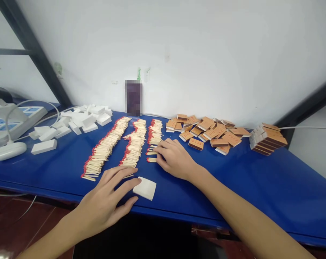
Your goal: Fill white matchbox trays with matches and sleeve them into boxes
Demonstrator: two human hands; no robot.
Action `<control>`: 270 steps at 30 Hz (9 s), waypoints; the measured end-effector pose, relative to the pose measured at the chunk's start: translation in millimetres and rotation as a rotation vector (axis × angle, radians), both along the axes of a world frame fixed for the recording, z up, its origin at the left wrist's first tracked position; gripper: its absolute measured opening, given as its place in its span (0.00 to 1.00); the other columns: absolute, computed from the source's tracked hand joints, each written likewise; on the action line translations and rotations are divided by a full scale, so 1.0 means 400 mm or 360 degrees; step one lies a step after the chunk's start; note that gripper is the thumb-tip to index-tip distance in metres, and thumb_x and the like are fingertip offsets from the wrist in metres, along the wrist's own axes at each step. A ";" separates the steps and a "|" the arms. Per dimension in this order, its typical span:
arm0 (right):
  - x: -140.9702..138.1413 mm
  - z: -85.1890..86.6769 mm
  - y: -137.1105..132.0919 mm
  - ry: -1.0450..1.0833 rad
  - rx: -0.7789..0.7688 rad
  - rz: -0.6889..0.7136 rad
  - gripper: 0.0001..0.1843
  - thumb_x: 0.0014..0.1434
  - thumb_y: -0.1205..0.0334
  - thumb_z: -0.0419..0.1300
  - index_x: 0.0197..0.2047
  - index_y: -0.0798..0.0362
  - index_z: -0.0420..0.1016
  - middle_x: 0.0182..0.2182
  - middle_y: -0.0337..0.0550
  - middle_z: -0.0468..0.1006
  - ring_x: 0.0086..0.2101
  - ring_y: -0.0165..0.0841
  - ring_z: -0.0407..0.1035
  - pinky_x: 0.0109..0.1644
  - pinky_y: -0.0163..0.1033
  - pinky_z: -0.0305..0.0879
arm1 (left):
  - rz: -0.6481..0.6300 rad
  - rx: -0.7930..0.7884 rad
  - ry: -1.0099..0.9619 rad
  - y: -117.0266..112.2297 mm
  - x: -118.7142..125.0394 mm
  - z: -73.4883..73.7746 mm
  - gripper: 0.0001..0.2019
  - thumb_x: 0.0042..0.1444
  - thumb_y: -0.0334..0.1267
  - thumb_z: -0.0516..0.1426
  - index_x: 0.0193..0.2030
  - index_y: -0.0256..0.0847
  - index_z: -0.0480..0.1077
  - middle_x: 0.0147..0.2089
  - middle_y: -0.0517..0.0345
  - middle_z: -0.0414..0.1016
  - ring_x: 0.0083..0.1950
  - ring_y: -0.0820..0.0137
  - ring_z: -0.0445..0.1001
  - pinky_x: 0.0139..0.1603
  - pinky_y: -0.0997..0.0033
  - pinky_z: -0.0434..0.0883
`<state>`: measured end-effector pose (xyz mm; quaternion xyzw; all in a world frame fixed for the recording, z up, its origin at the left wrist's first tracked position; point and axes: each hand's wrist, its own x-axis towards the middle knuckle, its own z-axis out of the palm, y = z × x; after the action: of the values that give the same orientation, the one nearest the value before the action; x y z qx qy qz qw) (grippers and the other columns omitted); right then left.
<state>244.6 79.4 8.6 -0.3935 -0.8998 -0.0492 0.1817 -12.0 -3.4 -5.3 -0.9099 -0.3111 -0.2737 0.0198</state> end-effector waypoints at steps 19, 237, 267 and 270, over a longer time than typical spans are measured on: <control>-0.011 0.000 -0.005 0.0027 0.0000 -0.0007 0.16 0.67 0.66 0.52 0.50 0.55 0.79 0.40 0.50 0.78 0.42 0.40 0.68 0.46 0.46 0.60 | 0.0023 0.0035 -0.0012 -0.002 0.003 -0.003 0.12 0.66 0.34 0.55 0.56 0.40 0.67 0.60 0.45 0.69 0.61 0.56 0.67 0.60 0.52 0.69; -0.034 -0.009 -0.037 0.0349 -0.0220 -0.0008 0.07 0.62 0.68 0.57 0.42 0.50 0.74 0.40 0.41 0.80 0.43 0.36 0.70 0.45 0.43 0.53 | -0.0072 -0.0269 0.0169 0.023 0.025 0.031 0.17 0.63 0.35 0.58 0.58 0.43 0.65 0.55 0.51 0.72 0.56 0.55 0.66 0.57 0.48 0.67; -0.029 -0.003 -0.034 0.0386 -0.0275 0.0167 0.12 0.61 0.73 0.57 0.45 0.51 0.76 0.40 0.43 0.80 0.40 0.36 0.72 0.44 0.42 0.62 | -0.0109 -0.0162 0.0190 0.024 0.025 0.030 0.15 0.65 0.36 0.56 0.57 0.41 0.66 0.52 0.50 0.74 0.53 0.57 0.70 0.55 0.52 0.68; -0.028 -0.005 -0.031 0.0401 -0.0273 0.0203 0.13 0.60 0.74 0.57 0.45 0.51 0.76 0.39 0.43 0.79 0.39 0.35 0.71 0.43 0.42 0.63 | -0.0108 -0.0157 0.0187 0.023 0.025 0.031 0.15 0.65 0.36 0.56 0.57 0.42 0.66 0.52 0.50 0.74 0.53 0.57 0.70 0.54 0.52 0.68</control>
<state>233.2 66.8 6.6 -0.3528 -0.8939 0.0892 0.2617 -1.9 5.8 6.9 -0.9343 -0.2914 -0.2048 -0.0161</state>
